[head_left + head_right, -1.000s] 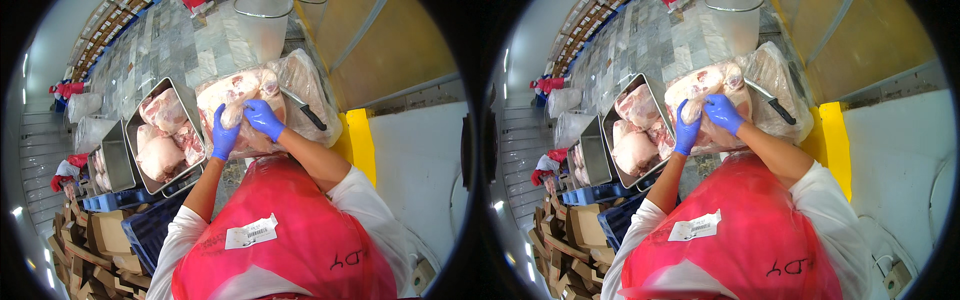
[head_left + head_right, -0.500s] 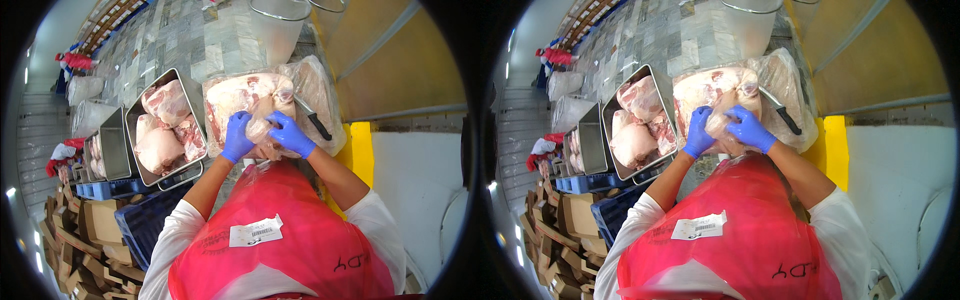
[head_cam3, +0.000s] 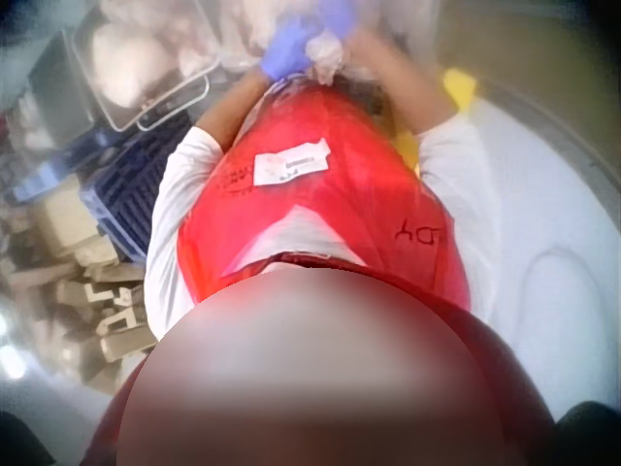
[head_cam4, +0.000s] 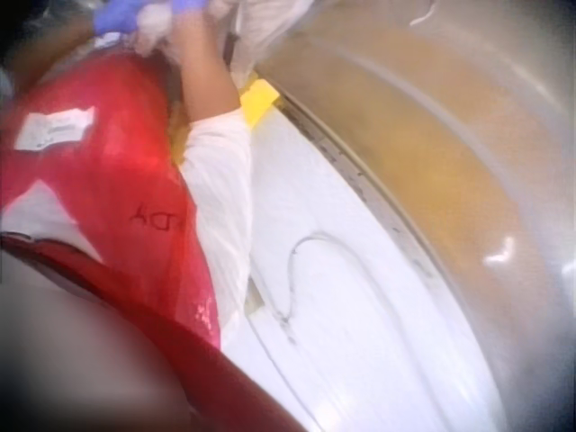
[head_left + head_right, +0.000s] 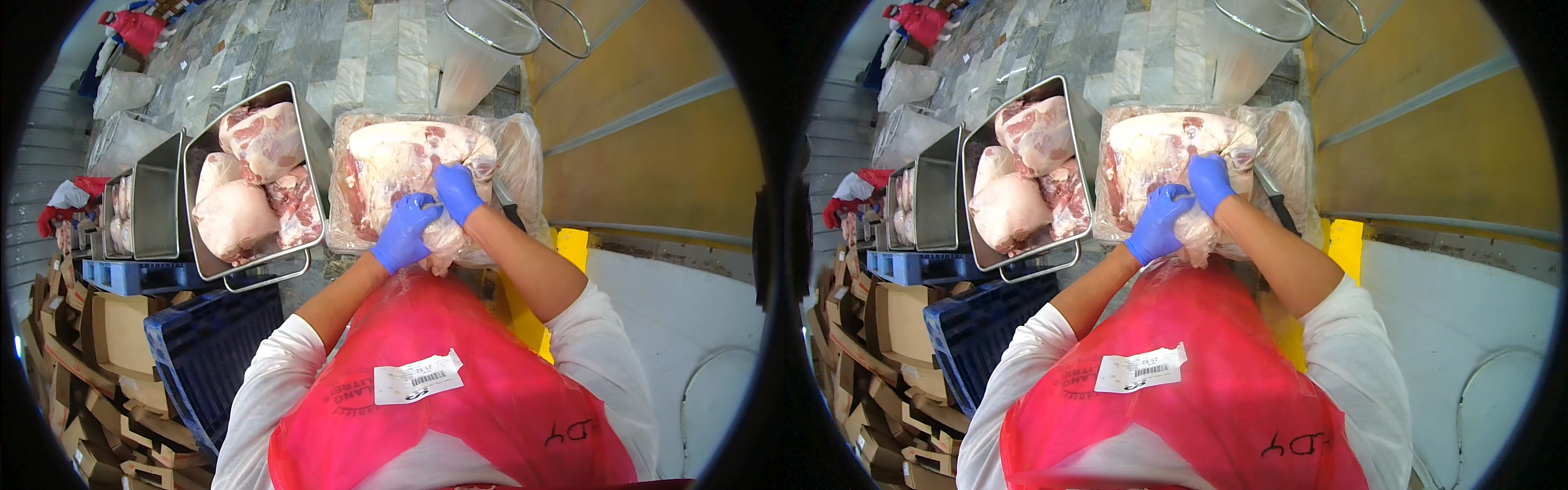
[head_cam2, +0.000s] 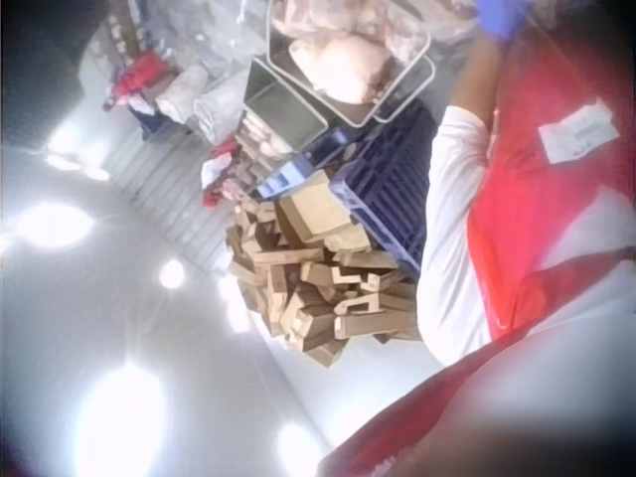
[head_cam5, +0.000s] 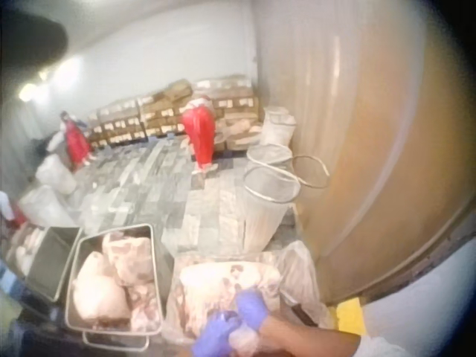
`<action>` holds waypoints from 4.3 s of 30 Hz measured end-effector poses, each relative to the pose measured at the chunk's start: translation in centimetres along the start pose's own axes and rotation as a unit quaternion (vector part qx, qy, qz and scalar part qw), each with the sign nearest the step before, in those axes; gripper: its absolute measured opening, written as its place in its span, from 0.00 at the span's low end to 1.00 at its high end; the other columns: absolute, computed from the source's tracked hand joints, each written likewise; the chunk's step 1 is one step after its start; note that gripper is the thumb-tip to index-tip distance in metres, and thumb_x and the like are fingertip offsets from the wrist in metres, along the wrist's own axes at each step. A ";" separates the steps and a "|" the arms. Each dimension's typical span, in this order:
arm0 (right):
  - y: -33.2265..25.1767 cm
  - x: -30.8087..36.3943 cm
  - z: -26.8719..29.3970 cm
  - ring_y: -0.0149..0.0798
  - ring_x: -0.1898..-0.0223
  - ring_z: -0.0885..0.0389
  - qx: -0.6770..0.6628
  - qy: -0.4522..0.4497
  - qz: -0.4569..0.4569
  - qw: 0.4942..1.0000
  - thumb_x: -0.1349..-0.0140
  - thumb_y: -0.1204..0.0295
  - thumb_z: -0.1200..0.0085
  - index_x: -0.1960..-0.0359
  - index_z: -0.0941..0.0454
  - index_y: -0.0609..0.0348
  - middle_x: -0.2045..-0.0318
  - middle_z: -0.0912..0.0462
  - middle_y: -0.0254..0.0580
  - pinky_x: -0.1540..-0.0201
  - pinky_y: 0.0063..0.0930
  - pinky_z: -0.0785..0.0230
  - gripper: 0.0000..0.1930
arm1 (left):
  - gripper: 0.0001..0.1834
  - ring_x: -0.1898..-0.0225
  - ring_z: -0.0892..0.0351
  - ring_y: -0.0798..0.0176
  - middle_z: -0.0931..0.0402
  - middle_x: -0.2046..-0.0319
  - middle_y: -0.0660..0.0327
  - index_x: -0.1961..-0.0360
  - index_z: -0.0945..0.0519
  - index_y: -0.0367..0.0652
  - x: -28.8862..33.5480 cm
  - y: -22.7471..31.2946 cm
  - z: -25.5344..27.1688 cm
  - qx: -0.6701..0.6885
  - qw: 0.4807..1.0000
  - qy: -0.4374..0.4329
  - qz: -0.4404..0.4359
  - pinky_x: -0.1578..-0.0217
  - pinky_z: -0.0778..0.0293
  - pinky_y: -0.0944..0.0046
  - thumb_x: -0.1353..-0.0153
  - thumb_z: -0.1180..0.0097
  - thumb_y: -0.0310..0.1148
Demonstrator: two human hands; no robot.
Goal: The person handles large cuts of raw meat, placing them into a metal tray and then using a knife to cut the meat on a yellow cutting board. The person wears blue gloves and a pink apron while working in a commercial kitchen environment.
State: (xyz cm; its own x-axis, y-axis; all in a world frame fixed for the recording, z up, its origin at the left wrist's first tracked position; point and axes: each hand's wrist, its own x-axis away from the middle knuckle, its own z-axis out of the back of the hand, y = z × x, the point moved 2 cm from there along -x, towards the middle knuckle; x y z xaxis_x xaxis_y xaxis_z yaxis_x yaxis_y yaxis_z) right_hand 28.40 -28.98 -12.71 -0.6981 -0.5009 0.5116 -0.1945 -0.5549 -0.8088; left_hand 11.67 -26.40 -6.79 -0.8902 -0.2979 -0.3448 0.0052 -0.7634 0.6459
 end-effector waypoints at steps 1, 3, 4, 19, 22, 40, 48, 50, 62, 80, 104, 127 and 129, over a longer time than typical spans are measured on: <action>0.7 -0.1 0.3 0.49 0.67 0.19 -0.029 -0.008 0.029 0.999 0.36 0.63 0.46 0.69 0.23 0.72 0.72 0.19 0.56 0.60 0.38 0.27 0.18 | 0.36 0.47 0.27 0.42 0.26 0.49 0.48 0.50 0.20 0.42 0.0 -0.1 -0.1 0.007 1.000 0.000 0.007 0.44 0.31 0.49 0.63 0.22 0.40; 2.1 0.8 0.9 0.47 0.68 0.21 -0.092 -0.025 0.083 0.992 0.38 0.63 0.45 0.68 0.23 0.71 0.72 0.19 0.54 0.61 0.38 0.28 0.17 | 0.35 0.47 0.27 0.42 0.26 0.50 0.49 0.51 0.20 0.43 0.0 0.1 0.1 0.021 1.000 -0.005 0.021 0.44 0.32 0.49 0.64 0.22 0.40; 2.3 1.0 1.0 0.44 0.69 0.22 -0.080 -0.027 0.110 0.990 0.38 0.64 0.45 0.68 0.23 0.71 0.72 0.19 0.52 0.61 0.38 0.29 0.16 | 0.33 0.47 0.27 0.43 0.26 0.50 0.49 0.52 0.20 0.44 -0.1 0.2 0.2 0.030 0.999 -0.006 0.024 0.44 0.32 0.49 0.61 0.23 0.40; 1.0 5.5 1.5 0.34 0.78 0.27 -0.114 -0.050 0.312 0.942 0.34 0.73 0.47 0.67 0.27 0.63 0.80 0.26 0.45 0.72 0.37 0.32 0.06 | 0.31 0.50 0.25 0.43 0.26 0.53 0.49 0.53 0.24 0.40 -0.7 -0.2 0.4 0.000 1.000 -0.020 0.002 0.45 0.30 0.49 0.57 0.24 0.39; 0.7 5.4 1.6 0.35 0.79 0.27 -0.093 -0.050 0.330 0.938 0.34 0.73 0.46 0.66 0.27 0.62 0.80 0.27 0.48 0.72 0.38 0.31 0.06 | 0.32 0.50 0.26 0.42 0.26 0.53 0.48 0.52 0.24 0.40 -1.0 -0.3 0.5 -0.010 0.999 -0.028 0.013 0.46 0.30 0.49 0.57 0.23 0.39; -1.5 4.8 -2.4 0.63 0.58 0.17 0.043 -0.150 0.260 0.953 0.35 0.58 0.42 0.47 0.36 0.68 0.58 0.19 0.64 0.50 0.53 0.26 0.27 | 0.27 0.50 0.29 0.38 0.26 0.53 0.45 0.51 0.25 0.41 -0.4 -10.3 6.4 -0.163 0.969 0.078 0.171 0.46 0.32 0.46 0.54 0.32 0.31; -2.9 11.1 -1.2 0.64 0.49 0.20 0.239 -0.153 0.302 0.910 0.40 0.54 0.44 0.39 0.40 0.75 0.50 0.21 0.70 0.45 0.57 0.30 0.38 | 0.43 0.40 0.31 0.40 0.33 0.42 0.40 0.33 0.38 0.35 -1.6 -8.0 6.2 0.007 0.983 -0.054 0.177 0.35 0.35 0.52 0.48 0.30 0.31; -3.1 12.1 -0.7 0.63 0.47 0.20 0.294 -0.117 0.326 0.891 0.40 0.56 0.45 0.32 0.45 0.77 0.46 0.22 0.67 0.44 0.60 0.32 0.43 | 0.45 0.36 0.34 0.37 0.36 0.37 0.38 0.30 0.42 0.34 -1.8 -8.5 6.2 -0.075 0.988 -0.072 0.111 0.33 0.38 0.48 0.48 0.34 0.28; -2.1 10.3 2.9 0.60 0.61 0.18 0.136 0.064 0.508 0.848 0.41 0.63 0.41 0.55 0.19 0.65 0.61 0.17 0.56 0.53 0.48 0.24 0.18 | 0.33 0.28 0.44 0.29 0.41 0.28 0.44 0.44 0.18 0.65 -7.0 -4.8 6.4 -0.287 0.939 -0.185 0.030 0.37 0.37 0.31 0.51 0.44 0.21; 9.1 12.0 18.5 0.65 0.55 0.18 0.366 0.047 -0.035 0.929 0.41 0.63 0.44 0.52 0.29 0.60 0.59 0.17 0.64 0.51 0.56 0.27 0.19 | 0.22 0.47 0.23 0.46 0.22 0.50 0.55 0.57 0.15 0.53 -4.2 -6.4 7.2 -0.198 0.973 -0.120 -0.015 0.49 0.28 0.49 0.56 0.41 0.24; -23.7 19.2 12.9 0.58 0.69 0.17 0.701 -0.135 0.197 0.672 0.38 0.63 0.41 0.62 0.20 0.56 0.74 0.17 0.53 0.65 0.52 0.25 0.11 | 0.27 0.53 0.26 0.47 0.26 0.57 0.54 0.49 0.16 0.55 -4.9 -7.7 7.4 -0.098 0.988 -0.090 0.077 0.56 0.27 0.47 0.57 0.36 0.35; 12.5 14.9 15.5 0.60 0.65 0.15 0.341 0.072 0.333 0.876 0.33 0.58 0.41 0.35 0.29 0.57 0.60 0.15 0.58 0.63 0.49 0.20 0.28 | 0.46 0.41 0.30 0.37 0.32 0.42 0.39 0.32 0.29 0.51 -4.5 -6.4 9.2 -0.157 0.961 -0.214 0.081 0.40 0.31 0.44 0.56 0.31 0.46; 14.6 13.7 14.6 0.61 0.62 0.14 0.289 0.081 0.360 0.884 0.33 0.58 0.41 0.36 0.28 0.59 0.58 0.15 0.61 0.61 0.48 0.20 0.28 | 0.49 0.39 0.31 0.35 0.33 0.41 0.37 0.30 0.32 0.50 -4.8 -6.5 9.4 -0.152 0.955 -0.245 0.074 0.37 0.33 0.44 0.56 0.30 0.50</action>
State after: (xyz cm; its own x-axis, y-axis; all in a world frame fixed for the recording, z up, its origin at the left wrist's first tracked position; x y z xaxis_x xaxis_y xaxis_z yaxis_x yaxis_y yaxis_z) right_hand 26.08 -53.61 -13.25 -0.5962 -0.7866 -0.1606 0.6912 -0.4012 -0.6011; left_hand 11.66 -14.65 -2.94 -0.9751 -0.1695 0.1429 0.2141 -0.8870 0.4092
